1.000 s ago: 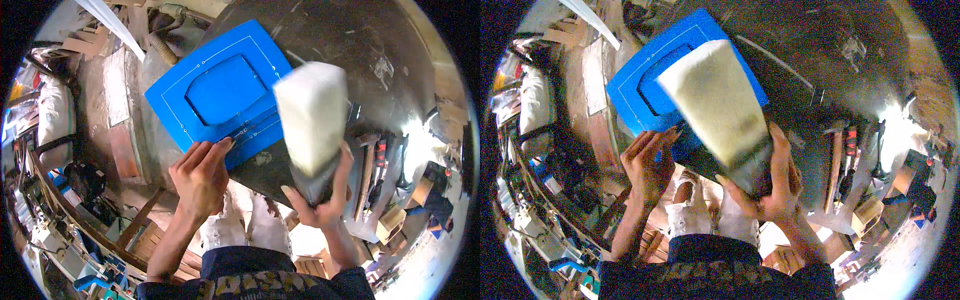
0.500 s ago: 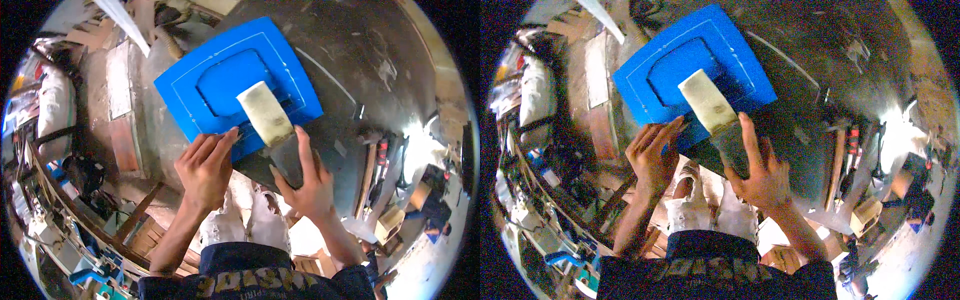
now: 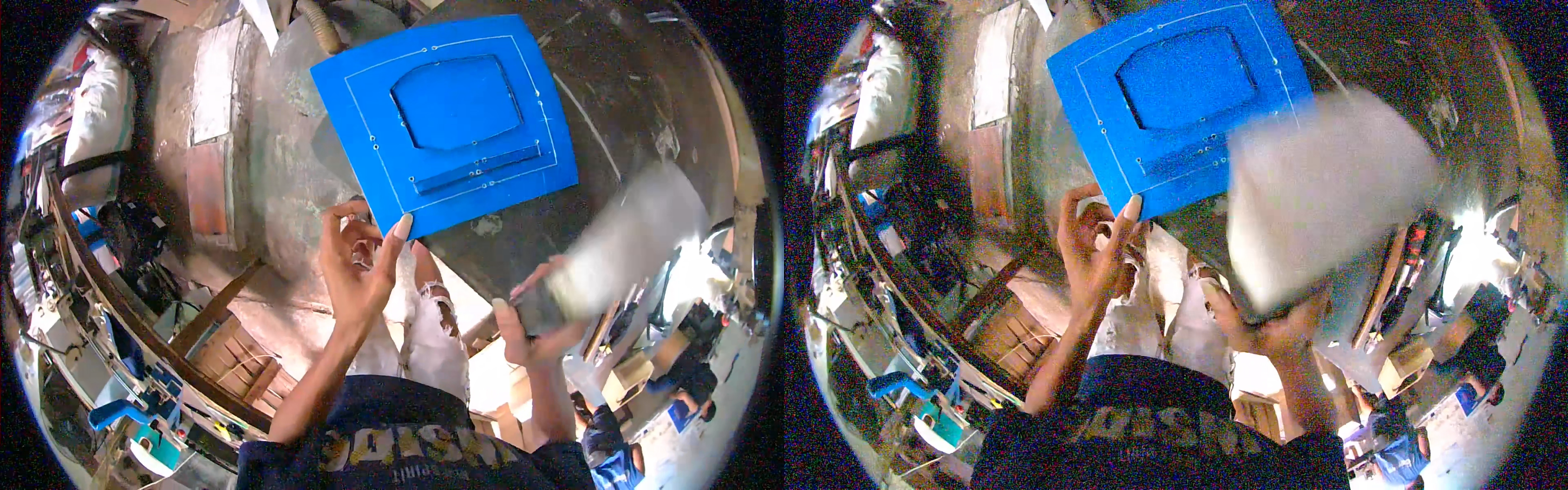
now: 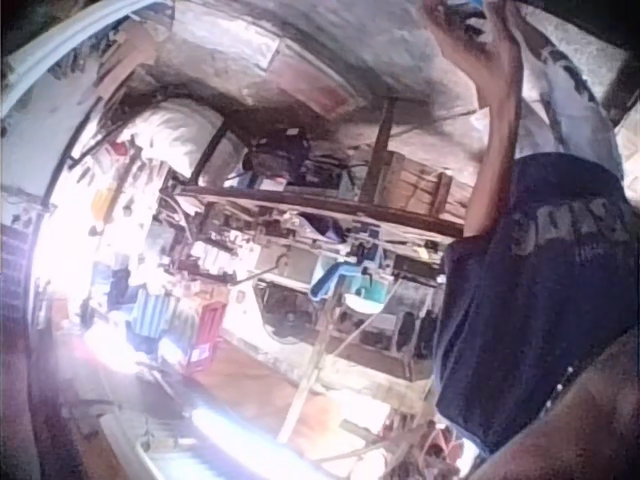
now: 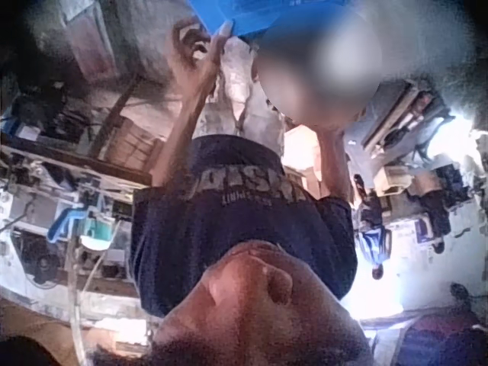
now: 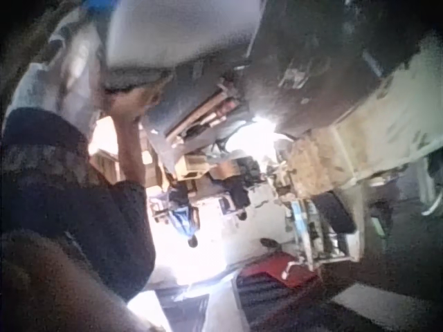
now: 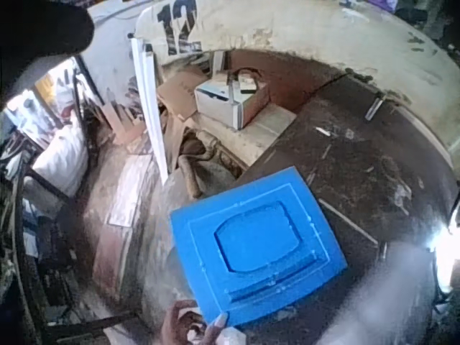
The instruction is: The person uses a mallet and punch to process a blue sheet on a workbench, grinds a small metal piece with a bench grinder, and uses a manual lever cutter to trim materials.
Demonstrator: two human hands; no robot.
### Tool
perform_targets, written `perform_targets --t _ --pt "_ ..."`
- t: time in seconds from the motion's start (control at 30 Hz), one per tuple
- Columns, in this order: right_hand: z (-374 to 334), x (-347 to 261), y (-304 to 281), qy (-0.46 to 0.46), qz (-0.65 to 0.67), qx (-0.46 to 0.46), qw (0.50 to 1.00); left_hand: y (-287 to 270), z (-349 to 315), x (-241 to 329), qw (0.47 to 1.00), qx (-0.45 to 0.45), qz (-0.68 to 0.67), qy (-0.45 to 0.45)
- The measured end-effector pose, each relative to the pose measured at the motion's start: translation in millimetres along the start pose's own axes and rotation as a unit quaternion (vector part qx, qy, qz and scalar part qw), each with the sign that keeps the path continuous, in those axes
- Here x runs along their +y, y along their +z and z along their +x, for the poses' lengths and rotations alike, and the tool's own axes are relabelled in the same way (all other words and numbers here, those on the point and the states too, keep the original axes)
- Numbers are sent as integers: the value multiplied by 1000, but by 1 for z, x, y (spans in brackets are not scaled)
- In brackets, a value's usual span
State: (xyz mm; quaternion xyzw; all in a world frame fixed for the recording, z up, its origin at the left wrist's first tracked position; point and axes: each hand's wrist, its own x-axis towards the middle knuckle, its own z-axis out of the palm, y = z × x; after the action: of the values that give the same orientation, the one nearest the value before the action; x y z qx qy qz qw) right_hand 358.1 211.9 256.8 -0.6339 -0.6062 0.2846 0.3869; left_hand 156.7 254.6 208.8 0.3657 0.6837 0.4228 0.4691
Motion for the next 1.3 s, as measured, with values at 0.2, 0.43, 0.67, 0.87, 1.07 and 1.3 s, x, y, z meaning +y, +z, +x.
perform_targets --t 0.2,0.43,0.67,0.87,1.07,1.3 --pt "17 -15 12 218 -197 -214 932 -5 -8 -6 1000 2 -1 12" --pt "18 -9 10 58 -211 -84 972 4 -3 3 999 -12 -36 21" --pt "14 -23 -31 193 -40 23 980 8 -34 -17 1000 -16 -3 21" --pt "-15 -22 -116 311 -269 24 911 -23 -81 -50 970 -179 164 31" --pt "9 -56 -146 286 -245 90 922 -42 20 -8 936 -144 217 236" --pt "81 2 -93 46 322 268 907 17 -73 -39 984 -15 135 114"
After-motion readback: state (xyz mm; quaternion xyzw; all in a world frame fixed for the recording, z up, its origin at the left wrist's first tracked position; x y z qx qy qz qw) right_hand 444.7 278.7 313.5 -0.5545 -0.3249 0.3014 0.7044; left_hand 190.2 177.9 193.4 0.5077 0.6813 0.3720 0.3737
